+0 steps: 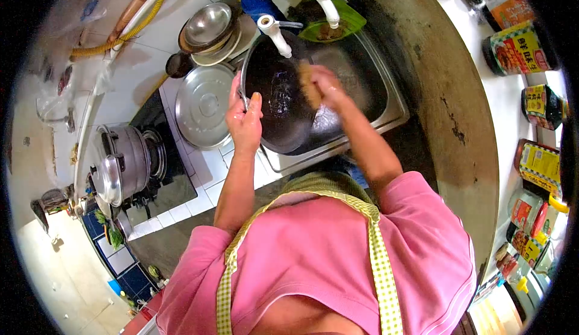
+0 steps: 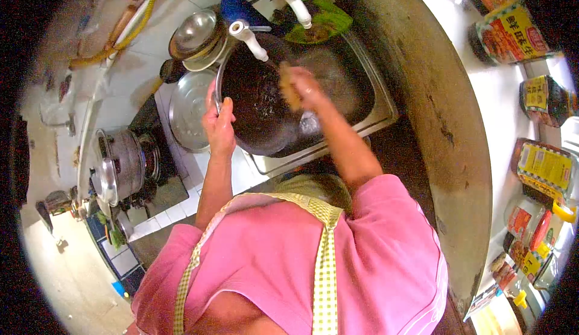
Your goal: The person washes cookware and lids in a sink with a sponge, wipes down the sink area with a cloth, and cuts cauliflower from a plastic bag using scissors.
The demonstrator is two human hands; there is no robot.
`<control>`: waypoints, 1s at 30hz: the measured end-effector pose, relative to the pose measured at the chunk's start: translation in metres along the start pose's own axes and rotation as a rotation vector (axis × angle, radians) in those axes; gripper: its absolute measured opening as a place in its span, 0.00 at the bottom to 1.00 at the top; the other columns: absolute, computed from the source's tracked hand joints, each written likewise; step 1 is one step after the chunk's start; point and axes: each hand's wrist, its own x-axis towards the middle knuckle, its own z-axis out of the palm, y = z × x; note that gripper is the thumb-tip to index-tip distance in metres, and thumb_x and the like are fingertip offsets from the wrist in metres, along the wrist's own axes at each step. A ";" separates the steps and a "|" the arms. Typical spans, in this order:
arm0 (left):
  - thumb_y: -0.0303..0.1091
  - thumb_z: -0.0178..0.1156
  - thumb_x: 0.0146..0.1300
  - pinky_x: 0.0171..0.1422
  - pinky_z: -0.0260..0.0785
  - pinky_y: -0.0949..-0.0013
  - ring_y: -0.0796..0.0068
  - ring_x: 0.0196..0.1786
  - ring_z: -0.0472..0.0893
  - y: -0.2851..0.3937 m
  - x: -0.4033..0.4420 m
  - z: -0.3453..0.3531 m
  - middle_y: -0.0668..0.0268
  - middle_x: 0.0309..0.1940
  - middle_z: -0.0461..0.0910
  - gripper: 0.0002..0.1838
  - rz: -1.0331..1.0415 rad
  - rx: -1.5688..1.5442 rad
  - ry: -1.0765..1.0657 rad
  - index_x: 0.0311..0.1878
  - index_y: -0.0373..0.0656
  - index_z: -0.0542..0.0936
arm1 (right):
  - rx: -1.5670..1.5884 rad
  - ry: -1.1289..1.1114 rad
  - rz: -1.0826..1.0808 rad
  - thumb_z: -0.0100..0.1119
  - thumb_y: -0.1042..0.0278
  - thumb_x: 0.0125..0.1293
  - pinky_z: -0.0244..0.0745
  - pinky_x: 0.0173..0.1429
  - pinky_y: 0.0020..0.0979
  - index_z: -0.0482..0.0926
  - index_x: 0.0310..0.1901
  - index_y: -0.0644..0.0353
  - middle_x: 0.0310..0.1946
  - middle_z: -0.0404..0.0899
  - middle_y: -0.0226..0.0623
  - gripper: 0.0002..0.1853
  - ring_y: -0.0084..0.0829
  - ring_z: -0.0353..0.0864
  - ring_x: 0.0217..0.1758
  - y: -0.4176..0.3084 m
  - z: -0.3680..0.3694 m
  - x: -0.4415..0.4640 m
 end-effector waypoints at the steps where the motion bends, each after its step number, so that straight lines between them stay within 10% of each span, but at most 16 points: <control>1: 0.29 0.53 0.56 0.29 0.56 0.82 0.86 0.28 0.64 -0.002 0.001 0.003 0.68 0.45 0.63 0.09 -0.064 -0.019 0.036 0.38 0.35 0.68 | 0.305 -0.120 0.035 0.47 0.74 0.45 0.72 0.37 0.34 0.66 0.49 0.53 0.38 0.70 0.37 0.24 0.32 0.72 0.38 0.004 0.027 -0.018; 2: 0.29 0.53 0.57 0.26 0.51 0.84 0.90 0.22 0.58 -0.004 0.001 0.006 0.76 0.29 0.68 0.23 -0.128 -0.037 0.073 0.57 0.38 0.63 | 0.336 -0.166 -0.086 0.45 0.76 0.46 0.72 0.36 0.34 0.64 0.48 0.53 0.39 0.69 0.36 0.23 0.32 0.71 0.39 0.026 0.053 -0.021; 3: 0.29 0.51 0.57 0.28 0.59 0.81 0.86 0.30 0.69 -0.014 0.003 0.001 0.62 0.58 0.60 0.14 -0.102 0.010 0.054 0.43 0.29 0.72 | 0.317 -0.211 -0.062 0.43 0.79 0.46 0.71 0.40 0.30 0.66 0.45 0.55 0.38 0.69 0.35 0.20 0.31 0.71 0.39 0.028 0.080 -0.042; 4: 0.29 0.51 0.57 0.28 0.59 0.81 0.86 0.30 0.69 -0.020 0.005 -0.001 0.62 0.58 0.60 0.14 -0.100 0.008 0.049 0.43 0.29 0.72 | 0.041 -0.291 -0.313 0.45 0.76 0.48 0.68 0.42 0.29 0.68 0.41 0.58 0.36 0.69 0.34 0.15 0.28 0.70 0.37 0.050 0.097 -0.046; 5: 0.29 0.51 0.57 0.26 0.58 0.81 0.87 0.25 0.66 -0.024 0.006 -0.002 0.64 0.53 0.64 0.15 -0.076 -0.003 0.092 0.46 0.30 0.71 | 0.153 -0.306 -0.069 0.43 0.75 0.52 0.65 0.43 0.26 0.69 0.41 0.59 0.34 0.70 0.32 0.13 0.26 0.69 0.38 0.043 0.112 -0.067; 7: 0.29 0.52 0.57 0.23 0.53 0.84 0.89 0.21 0.61 -0.010 0.007 -0.001 0.71 0.32 0.71 0.18 -0.133 -0.021 0.152 0.52 0.34 0.68 | -0.326 -0.349 -0.344 0.45 0.66 0.57 0.65 0.46 0.32 0.71 0.42 0.58 0.35 0.72 0.37 0.12 0.33 0.69 0.41 0.057 0.097 -0.060; 12: 0.30 0.53 0.58 0.21 0.48 0.85 0.91 0.19 0.56 0.005 0.005 0.003 0.77 0.22 0.66 0.20 -0.158 -0.069 0.188 0.54 0.37 0.66 | -1.472 -0.445 -0.456 0.51 0.70 0.49 0.63 0.53 0.35 0.74 0.44 0.49 0.47 0.66 0.44 0.17 0.41 0.67 0.49 0.083 -0.001 -0.021; 14: 0.29 0.53 0.57 0.21 0.47 0.85 0.91 0.19 0.56 0.000 0.001 0.003 0.79 0.21 0.64 0.20 -0.198 -0.135 0.128 0.54 0.36 0.66 | -1.720 -0.095 -0.513 0.47 0.61 0.54 0.66 0.49 0.41 0.73 0.44 0.47 0.44 0.66 0.46 0.15 0.46 0.67 0.47 0.069 -0.022 -0.005; 17: 0.29 0.53 0.57 0.23 0.46 0.85 0.91 0.20 0.55 -0.001 0.005 0.001 0.80 0.20 0.63 0.21 -0.270 -0.239 0.190 0.54 0.36 0.66 | -1.536 0.359 -0.737 0.45 0.60 0.55 0.67 0.47 0.43 0.72 0.45 0.49 0.47 0.63 0.46 0.16 0.47 0.66 0.47 0.054 -0.019 0.016; 24: 0.29 0.55 0.56 0.24 0.46 0.85 0.91 0.21 0.55 -0.004 0.011 0.002 0.81 0.20 0.62 0.21 -0.358 -0.350 0.254 0.54 0.39 0.67 | -1.206 -0.028 -0.468 0.40 0.54 0.60 0.65 0.49 0.45 0.64 0.51 0.60 0.43 0.67 0.52 0.22 0.50 0.70 0.44 0.036 -0.006 0.022; 26: 0.29 0.55 0.55 0.25 0.45 0.86 0.92 0.21 0.55 -0.013 0.013 0.001 0.81 0.20 0.62 0.21 -0.392 -0.404 0.300 0.54 0.38 0.67 | -1.422 0.270 -0.756 0.43 0.57 0.58 0.67 0.48 0.44 0.66 0.48 0.65 0.41 0.70 0.52 0.21 0.48 0.72 0.43 0.070 -0.036 0.049; 30: 0.29 0.56 0.55 0.26 0.46 0.87 0.92 0.22 0.56 -0.039 0.019 -0.001 0.81 0.19 0.61 0.21 -0.401 -0.522 0.326 0.53 0.37 0.68 | -1.873 -0.440 0.060 0.48 0.54 0.53 0.68 0.46 0.43 0.70 0.44 0.67 0.45 0.70 0.53 0.23 0.50 0.73 0.43 0.047 -0.013 0.004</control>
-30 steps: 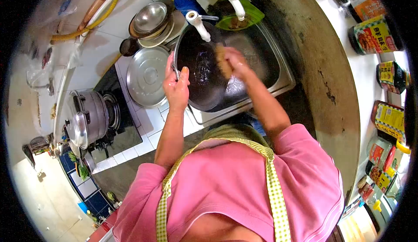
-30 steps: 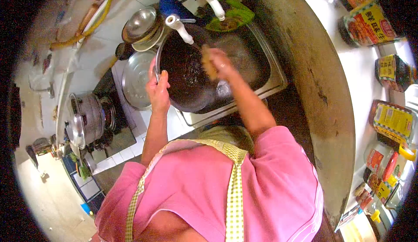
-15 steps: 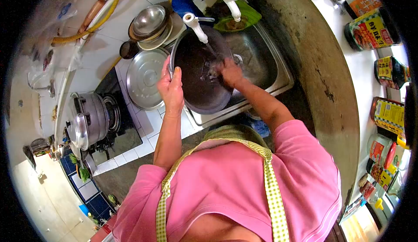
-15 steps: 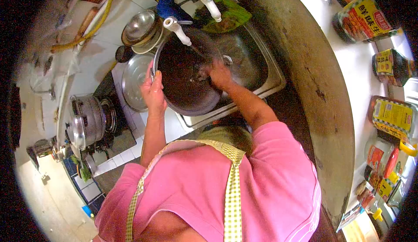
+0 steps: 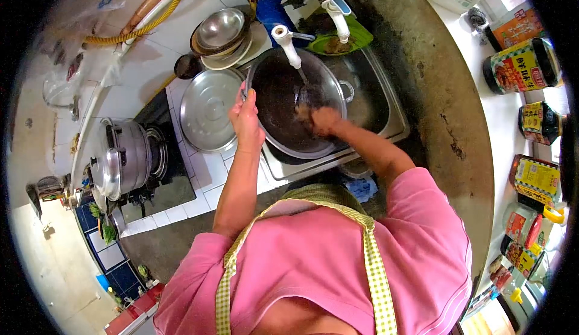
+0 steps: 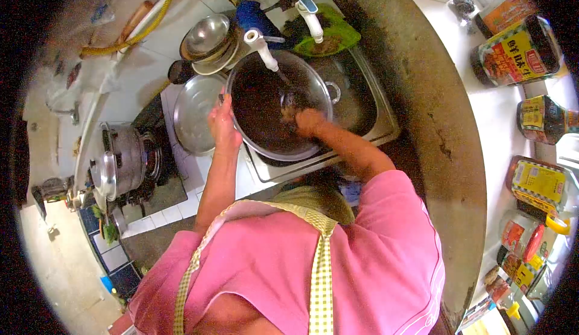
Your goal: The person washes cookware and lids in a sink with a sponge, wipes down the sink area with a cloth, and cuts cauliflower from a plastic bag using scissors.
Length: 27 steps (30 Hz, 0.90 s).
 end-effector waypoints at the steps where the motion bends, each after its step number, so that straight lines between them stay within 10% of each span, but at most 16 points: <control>1: 0.29 0.56 0.55 0.26 0.46 0.87 0.92 0.22 0.56 0.000 -0.001 0.003 0.81 0.19 0.61 0.21 0.001 -0.010 -0.003 0.53 0.37 0.68 | 0.149 0.039 -0.038 0.47 0.57 0.54 0.68 0.46 0.40 0.69 0.44 0.65 0.39 0.73 0.51 0.21 0.45 0.74 0.42 -0.009 0.008 -0.006; 4: 0.29 0.56 0.54 0.26 0.47 0.87 0.92 0.21 0.56 0.000 -0.004 0.010 0.81 0.19 0.61 0.22 -0.021 0.032 0.083 0.53 0.35 0.67 | 0.797 0.075 -0.308 0.47 0.59 0.57 0.68 0.46 0.31 0.68 0.45 0.64 0.31 0.75 0.41 0.18 0.31 0.74 0.41 -0.041 0.025 -0.009; 8: 0.30 0.56 0.54 0.27 0.48 0.86 0.91 0.22 0.56 -0.006 -0.010 0.020 0.80 0.20 0.61 0.23 -0.056 -0.030 0.093 0.54 0.35 0.65 | 1.403 1.001 -0.541 0.46 0.66 0.59 0.66 0.46 0.28 0.65 0.49 0.57 0.35 0.74 0.37 0.16 0.29 0.73 0.42 -0.110 -0.018 0.020; 12: 0.31 0.56 0.55 0.29 0.48 0.86 0.90 0.24 0.56 -0.016 -0.014 0.006 0.80 0.21 0.62 0.24 -0.058 -0.056 0.022 0.54 0.34 0.65 | 0.762 1.182 -0.024 0.52 0.59 0.54 0.68 0.46 0.38 0.65 0.51 0.53 0.41 0.73 0.48 0.22 0.45 0.73 0.44 -0.072 -0.076 0.062; 14: 0.32 0.56 0.55 0.29 0.47 0.86 0.90 0.23 0.55 -0.020 -0.012 -0.005 0.81 0.21 0.61 0.23 -0.050 -0.001 0.025 0.54 0.35 0.65 | 0.911 0.697 0.276 0.53 0.56 0.51 0.68 0.45 0.41 0.67 0.51 0.53 0.41 0.73 0.47 0.24 0.48 0.73 0.42 -0.041 -0.095 0.031; 18: 0.31 0.56 0.54 0.28 0.47 0.86 0.90 0.23 0.55 -0.010 -0.016 -0.005 0.81 0.21 0.62 0.22 -0.081 -0.042 0.074 0.53 0.37 0.68 | 0.461 0.663 0.413 0.54 0.54 0.48 0.67 0.48 0.40 0.71 0.48 0.54 0.40 0.74 0.48 0.24 0.47 0.73 0.43 0.032 -0.043 0.002; 24: 0.30 0.56 0.54 0.28 0.49 0.85 0.89 0.23 0.56 0.000 -0.028 -0.014 0.79 0.23 0.65 0.19 -0.128 0.016 0.080 0.50 0.38 0.71 | 0.802 0.437 0.619 0.48 0.51 0.51 0.64 0.52 0.37 0.70 0.49 0.58 0.47 0.70 0.49 0.26 0.45 0.70 0.49 0.070 -0.031 -0.037; 27: 0.30 0.56 0.54 0.30 0.53 0.84 0.88 0.24 0.58 0.007 -0.024 -0.016 0.79 0.23 0.65 0.18 -0.154 -0.073 0.130 0.49 0.37 0.71 | 0.847 0.696 0.759 0.43 0.49 0.54 0.68 0.44 0.37 0.72 0.45 0.60 0.43 0.74 0.43 0.24 0.41 0.72 0.47 0.100 -0.019 -0.023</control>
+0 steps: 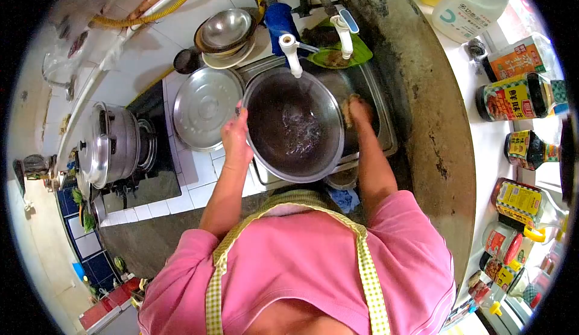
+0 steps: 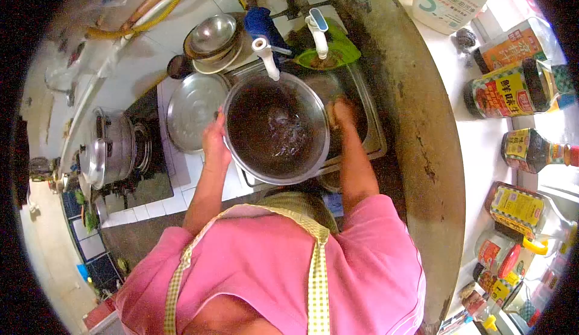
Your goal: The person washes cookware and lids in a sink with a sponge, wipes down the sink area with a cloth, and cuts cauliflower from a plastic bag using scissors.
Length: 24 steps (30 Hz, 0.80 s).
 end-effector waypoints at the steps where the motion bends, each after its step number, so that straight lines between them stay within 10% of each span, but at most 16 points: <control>1: 0.30 0.56 0.54 0.31 0.55 0.83 0.88 0.24 0.59 0.004 0.003 -0.004 0.78 0.22 0.65 0.19 -0.016 -0.049 0.000 0.49 0.36 0.71 | -0.002 -0.007 -0.003 0.43 0.49 0.54 0.68 0.44 0.37 0.72 0.45 0.60 0.43 0.74 0.43 0.24 0.41 0.72 0.47 0.012 0.003 0.015; 3: 0.30 0.56 0.54 0.32 0.57 0.81 0.86 0.25 0.61 0.005 0.019 -0.023 0.78 0.21 0.63 0.14 -0.035 -0.048 0.012 0.45 0.36 0.73 | 0.903 -0.630 0.165 0.42 0.53 0.56 0.70 0.34 0.35 0.74 0.37 0.58 0.31 0.76 0.37 0.18 0.34 0.75 0.35 0.030 0.005 0.035; 10: 0.36 0.56 0.53 0.36 0.65 0.66 0.76 0.24 0.66 -0.061 0.074 -0.054 0.73 0.16 0.63 0.15 -0.262 -0.199 0.075 0.15 0.50 0.64 | 1.155 -0.189 -0.087 0.44 0.63 0.54 0.65 0.23 0.27 0.70 0.30 0.59 0.22 0.69 0.31 0.09 0.26 0.68 0.20 -0.053 -0.100 -0.052; 17: 0.29 0.59 0.49 0.32 0.72 0.56 0.63 0.29 0.76 -0.144 0.106 -0.006 0.60 0.31 0.73 0.16 -0.533 0.113 -0.022 0.42 0.38 0.69 | 0.965 0.151 -0.453 0.43 0.73 0.53 0.65 0.30 0.24 0.68 0.35 0.63 0.27 0.68 0.31 0.08 0.21 0.67 0.26 -0.075 -0.132 -0.120; 24: 0.31 0.56 0.52 0.32 0.70 0.54 0.64 0.28 0.74 -0.192 0.150 0.060 0.60 0.28 0.72 0.12 -0.639 0.236 -0.186 0.39 0.38 0.69 | 0.681 0.459 -0.732 0.45 0.79 0.48 0.65 0.38 0.22 0.68 0.37 0.64 0.29 0.66 0.31 0.11 0.21 0.66 0.31 -0.090 -0.138 -0.169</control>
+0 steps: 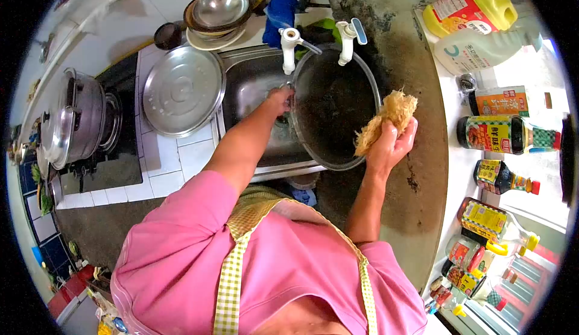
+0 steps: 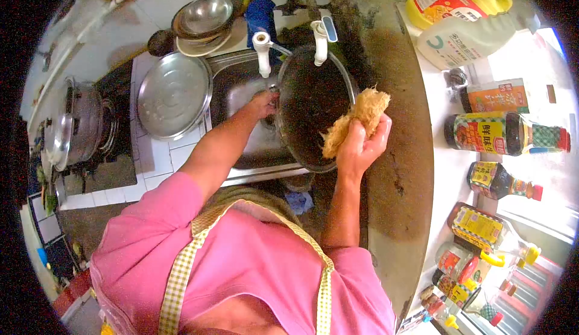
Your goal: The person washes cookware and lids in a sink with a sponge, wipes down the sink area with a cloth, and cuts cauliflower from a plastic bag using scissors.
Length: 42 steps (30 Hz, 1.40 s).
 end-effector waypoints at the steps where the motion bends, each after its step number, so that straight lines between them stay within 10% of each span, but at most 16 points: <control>1: 0.31 0.56 0.52 0.32 0.70 0.54 0.64 0.28 0.73 0.002 0.004 0.006 0.61 0.27 0.71 0.11 -0.007 0.008 -0.023 0.38 0.39 0.70 | -0.003 0.006 -0.004 0.45 0.79 0.48 0.65 0.38 0.22 0.68 0.37 0.64 0.29 0.66 0.31 0.11 0.21 0.66 0.31 -0.001 -0.001 -0.005; 12: 0.36 0.49 0.57 0.33 0.70 0.59 0.67 0.26 0.73 0.077 -0.061 -0.018 0.64 0.23 0.71 0.09 0.040 -0.045 -0.112 0.37 0.43 0.72 | 0.318 0.212 0.307 0.43 0.74 0.52 0.68 0.29 0.25 0.67 0.38 0.64 0.28 0.69 0.33 0.10 0.24 0.69 0.26 0.027 -0.028 0.005; 18: 0.34 0.56 0.53 0.29 0.67 0.72 0.75 0.23 0.71 0.105 -0.126 -0.077 0.69 0.20 0.70 0.10 0.202 -0.200 -0.331 0.20 0.46 0.67 | 0.622 0.105 1.046 0.42 0.65 0.60 0.64 0.20 0.24 0.71 0.31 0.55 0.21 0.70 0.28 0.07 0.24 0.69 0.21 0.126 -0.038 -0.002; 27: 0.37 0.57 0.54 0.33 0.64 0.76 0.80 0.25 0.70 0.134 -0.217 -0.050 0.73 0.21 0.69 0.10 0.543 0.162 0.016 0.22 0.46 0.68 | 0.640 0.005 1.464 0.45 0.62 0.59 0.60 0.13 0.19 0.71 0.25 0.52 0.17 0.69 0.27 0.09 0.23 0.67 0.15 0.208 0.029 -0.066; 34: 0.33 0.57 0.55 0.37 0.62 0.77 0.82 0.32 0.69 0.116 -0.285 -0.036 0.71 0.30 0.73 0.12 0.699 0.391 0.226 0.39 0.36 0.76 | 0.809 -0.079 1.378 0.40 0.53 0.59 0.70 0.33 0.33 0.72 0.32 0.55 0.26 0.73 0.30 0.15 0.31 0.73 0.28 0.250 0.093 -0.073; 42: 0.36 0.55 0.56 0.37 0.63 0.77 0.79 0.26 0.68 0.065 -0.241 -0.132 0.69 0.22 0.71 0.10 0.526 0.237 0.321 0.25 0.40 0.71 | 0.766 0.211 0.743 0.47 0.67 0.50 0.67 0.30 0.29 0.72 0.29 0.61 0.26 0.71 0.32 0.08 0.28 0.71 0.27 0.199 0.101 -0.004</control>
